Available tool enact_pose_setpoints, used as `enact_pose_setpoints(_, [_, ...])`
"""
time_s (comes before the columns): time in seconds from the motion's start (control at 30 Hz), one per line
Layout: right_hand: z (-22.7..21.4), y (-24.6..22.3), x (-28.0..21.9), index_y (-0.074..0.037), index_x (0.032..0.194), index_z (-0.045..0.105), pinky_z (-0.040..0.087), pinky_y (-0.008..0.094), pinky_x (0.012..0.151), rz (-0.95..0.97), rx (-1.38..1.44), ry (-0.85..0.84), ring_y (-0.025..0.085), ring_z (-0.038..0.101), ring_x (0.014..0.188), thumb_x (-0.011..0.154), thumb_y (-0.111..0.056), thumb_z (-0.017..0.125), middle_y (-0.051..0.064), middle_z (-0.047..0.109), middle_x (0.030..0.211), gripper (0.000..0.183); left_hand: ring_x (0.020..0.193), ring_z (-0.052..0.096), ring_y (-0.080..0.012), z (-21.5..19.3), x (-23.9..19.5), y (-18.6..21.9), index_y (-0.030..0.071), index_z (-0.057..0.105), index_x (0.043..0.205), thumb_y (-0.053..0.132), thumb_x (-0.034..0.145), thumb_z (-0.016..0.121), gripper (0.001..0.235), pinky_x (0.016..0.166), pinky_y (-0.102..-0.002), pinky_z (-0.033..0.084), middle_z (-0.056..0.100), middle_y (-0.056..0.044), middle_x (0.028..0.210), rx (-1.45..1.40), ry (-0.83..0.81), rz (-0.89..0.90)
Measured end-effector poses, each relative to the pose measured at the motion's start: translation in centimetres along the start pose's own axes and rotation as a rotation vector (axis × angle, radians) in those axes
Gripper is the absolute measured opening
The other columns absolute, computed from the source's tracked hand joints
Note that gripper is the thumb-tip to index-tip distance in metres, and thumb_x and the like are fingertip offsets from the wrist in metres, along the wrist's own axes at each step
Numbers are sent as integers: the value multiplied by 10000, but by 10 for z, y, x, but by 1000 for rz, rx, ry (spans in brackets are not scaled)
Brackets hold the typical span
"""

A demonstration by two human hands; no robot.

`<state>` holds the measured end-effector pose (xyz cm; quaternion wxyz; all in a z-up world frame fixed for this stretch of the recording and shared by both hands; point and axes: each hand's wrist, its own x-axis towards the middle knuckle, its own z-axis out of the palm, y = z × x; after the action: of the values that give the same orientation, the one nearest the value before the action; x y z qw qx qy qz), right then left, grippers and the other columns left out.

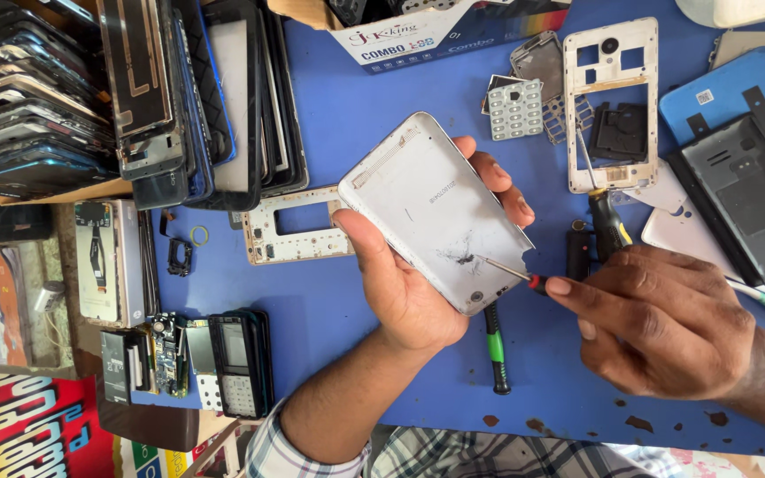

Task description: The person uses a red-handled screwdriver to scrape residue from the back of a white phone casing, then uses a toothbrush to scrub the same area. The person handles the casing and tools directly on a cluttered workbench.

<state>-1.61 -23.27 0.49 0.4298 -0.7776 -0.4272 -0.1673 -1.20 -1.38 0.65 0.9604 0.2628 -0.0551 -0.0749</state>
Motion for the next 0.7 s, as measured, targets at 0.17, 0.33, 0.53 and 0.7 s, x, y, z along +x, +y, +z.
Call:
enact_pose_setpoints(0.17, [-1,-1,-2,69,1137,668,559,355,554,105,21,-50,168,658,608,787,60,679,75,632,745,350,1023,651,-319,-1,2,3,-14,486,1413,811,1066,311,912,940,-448,532,630,-174,1198,5,61,-9])
enact_pose_setpoints(0.33, [1,-1,-2,67,1125,685,551,347,535,127,24,-69,152,653,586,784,56,687,61,630,726,341,1038,668,-323,-2,3,1,-19,487,1408,813,1074,308,914,954,-447,542,618,-165,1175,5,74,-9])
enact_pose_setpoints(0.53, [2,-3,1,61,1141,666,535,352,537,58,29,-55,174,650,616,780,48,691,77,643,765,362,1042,667,-317,0,1,0,-6,484,1416,808,1047,307,911,959,-445,543,616,-155,1180,-9,72,-35])
enact_pose_setpoints(0.7, [1,-3,1,66,1174,659,540,355,538,46,20,-76,171,647,618,774,43,699,80,643,770,403,1040,667,-318,1,1,-1,-10,488,1410,803,1070,305,900,953,-447,543,616,-156,1177,3,59,-27])
